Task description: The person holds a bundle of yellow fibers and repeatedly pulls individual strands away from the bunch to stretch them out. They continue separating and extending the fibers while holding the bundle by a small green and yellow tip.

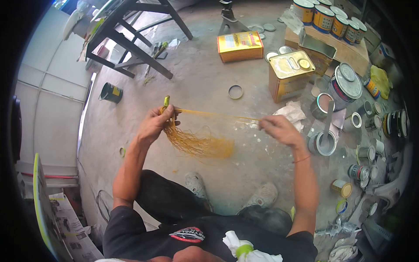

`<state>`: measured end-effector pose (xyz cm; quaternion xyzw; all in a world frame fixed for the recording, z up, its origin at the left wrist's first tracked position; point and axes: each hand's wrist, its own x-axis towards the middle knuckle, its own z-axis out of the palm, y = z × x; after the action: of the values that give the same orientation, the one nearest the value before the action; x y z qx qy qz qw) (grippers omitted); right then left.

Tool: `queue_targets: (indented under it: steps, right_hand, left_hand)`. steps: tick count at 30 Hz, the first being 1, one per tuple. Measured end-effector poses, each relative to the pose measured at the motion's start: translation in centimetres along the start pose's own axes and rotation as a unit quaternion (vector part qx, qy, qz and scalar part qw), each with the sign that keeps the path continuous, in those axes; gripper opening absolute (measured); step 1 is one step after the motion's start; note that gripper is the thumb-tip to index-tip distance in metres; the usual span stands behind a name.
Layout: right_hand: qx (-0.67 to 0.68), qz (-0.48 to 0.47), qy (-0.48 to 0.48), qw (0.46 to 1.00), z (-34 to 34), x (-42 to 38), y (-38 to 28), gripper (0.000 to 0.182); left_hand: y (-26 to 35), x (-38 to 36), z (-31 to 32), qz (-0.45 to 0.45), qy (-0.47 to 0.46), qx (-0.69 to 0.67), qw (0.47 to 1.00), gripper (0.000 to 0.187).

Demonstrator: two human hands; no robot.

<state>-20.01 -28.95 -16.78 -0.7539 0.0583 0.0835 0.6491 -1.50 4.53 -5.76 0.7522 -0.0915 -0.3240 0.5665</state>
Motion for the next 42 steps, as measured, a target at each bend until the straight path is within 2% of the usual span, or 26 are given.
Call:
queue_targets:
  steps: [2, 3, 4, 5, 6, 8, 9, 10, 12, 14, 15, 16, 17, 19, 23, 25, 26, 28, 29, 31, 32, 34, 38, 39, 40, 42]
  right_hand:
    - [0.067, 0.080, 0.045, 0.994, -2.1, 0.3, 4.3, 0.030]
    - [0.068, 0.078, 0.045, 0.994, -2.8, 0.6, 5.0, 0.030]
    - [-0.075, 0.091, 0.141, 0.983, -3.4, 1.0, 5.8, 0.029]
    - [-0.215, 0.102, 0.234, 0.943, -3.5, 1.2, 6.0, 0.028]
    - [-0.214, 0.101, 0.235, 0.943, -3.1, 1.3, 6.3, 0.028]
    - [-0.467, 0.073, 0.348, 0.810, -1.4, 1.5, 6.6, 0.026]
    - [-0.507, 0.048, 0.406, 0.759, -0.4, 1.5, 5.8, 0.029]
    - [-0.505, 0.047, 0.407, 0.760, 0.1, 1.7, 4.5, 0.029]
    - [-0.424, -0.099, 0.428, 0.792, 0.8, 1.3, 0.6, 0.039]
    - [-0.289, -0.145, 0.329, 0.887, 2.6, 0.9, -1.7, 0.050]
    - [-0.285, -0.179, 0.263, 0.904, 4.1, 0.5, -3.5, 0.052]
    - [-0.279, -0.211, 0.194, 0.917, 5.3, -0.1, -5.4, 0.053]
    - [-0.281, -0.209, 0.192, 0.917, 5.8, -0.9, -7.0, 0.053]
    - [-0.390, -0.188, 0.001, 0.901, 6.1, -2.5, -9.6, 0.047]
    - [-0.353, -0.147, 0.030, 0.923, 3.9, -3.8, -11.4, 0.041]
    - [-0.353, -0.167, 0.272, 0.879, 4.8, -3.2, -10.7, 0.040]
    - [-0.354, -0.165, 0.272, 0.880, 5.6, -3.2, -10.6, 0.040]
    - [-0.428, -0.280, 0.312, 0.801, 8.1, -3.0, -10.7, 0.029]
    - [-0.429, -0.279, 0.312, 0.801, 9.4, -2.7, -10.4, 0.029]
    - [-0.311, -0.243, 0.178, 0.902, 11.4, -1.6, -9.1, 0.024]
    - [-0.310, -0.241, 0.178, 0.902, 12.0, -1.2, -8.3, 0.024]
    - [-0.191, -0.204, 0.111, 0.954, 12.5, -0.2, -7.1, 0.018]
    - [-0.124, -0.154, 0.087, 0.976, 11.2, 0.3, -6.7, 0.016]
    - [-0.029, -0.104, 0.075, 0.991, 11.0, 0.2, -6.7, 0.017]
    - [0.066, -0.051, 0.061, 0.995, 10.7, 0.1, -6.6, 0.018]
    - [0.090, -0.024, 0.040, 0.995, 10.3, 0.1, -6.2, 0.018]
  left_hand:
    - [-0.7, 0.2, -2.4, -0.023, -0.010, 0.027, 0.999, 0.033]
    - [-0.7, 0.3, -2.8, -0.048, -0.024, 0.047, 0.997, 0.033]
    - [-0.9, 0.3, -2.9, -0.049, -0.023, 0.047, 0.997, 0.033]
    - [-0.9, 0.3, -2.7, -0.050, -0.021, 0.017, 0.998, 0.032]
    - [-0.7, 0.4, -2.5, -0.049, -0.019, -0.014, 0.999, 0.031]
    - [0.0, 0.5, -2.1, -0.044, 0.004, -0.049, 0.998, 0.031]
    - [0.2, 0.4, -1.9, -0.040, 0.029, -0.086, 0.995, 0.030]
    - [0.4, 0.3, -1.5, -0.039, 0.030, -0.084, 0.995, 0.030]
    - [0.1, 0.0, -0.1, -0.034, 0.028, -0.029, 0.999, 0.033]
    - [-0.2, -0.3, 1.6, -0.048, -0.006, -0.015, 0.999, 0.036]
    - [-0.2, -0.5, 2.8, -0.052, -0.021, -0.002, 0.998, 0.037]
    - [-0.3, -0.7, 3.8, -0.058, -0.036, 0.011, 0.998, 0.039]
    - [-0.5, -0.7, 4.7, -0.048, -0.043, 0.018, 0.998, 0.041]
    - [-0.6, -0.6, 6.0, -0.051, -0.058, 0.020, 0.997, 0.041]
    - [-1.0, -0.8, 6.4, -0.055, -0.061, 0.026, 0.996, 0.042]
    - [-1.4, -0.8, 6.5, -0.055, -0.063, 0.015, 0.996, 0.042]
    - [-1.3, -0.8, 6.6, -0.046, -0.057, 0.018, 0.997, 0.041]
    - [-1.1, -0.7, 6.7, -0.038, -0.051, 0.020, 0.998, 0.041]
    - [-1.0, -0.7, 6.7, -0.039, -0.053, 0.008, 0.998, 0.041]
    - [-0.6, -0.7, 6.8, -0.038, -0.055, -0.003, 0.998, 0.040]
    - [-0.6, -0.9, 7.0, -0.042, -0.063, -0.014, 0.997, 0.039]
    - [-0.8, -1.1, 7.0, -0.045, -0.070, -0.024, 0.996, 0.038]
    - [-1.1, -0.9, 6.4, -0.062, -0.158, -0.034, 0.985, 0.036]
    - [-1.0, -0.9, 6.3, -0.074, -0.198, -0.025, 0.977, 0.036]
    - [-1.1, -0.8, 6.1, -0.073, -0.198, -0.026, 0.977, 0.036]
    - [-1.3, -0.6, 6.1, -0.073, -0.204, -0.016, 0.976, 0.038]
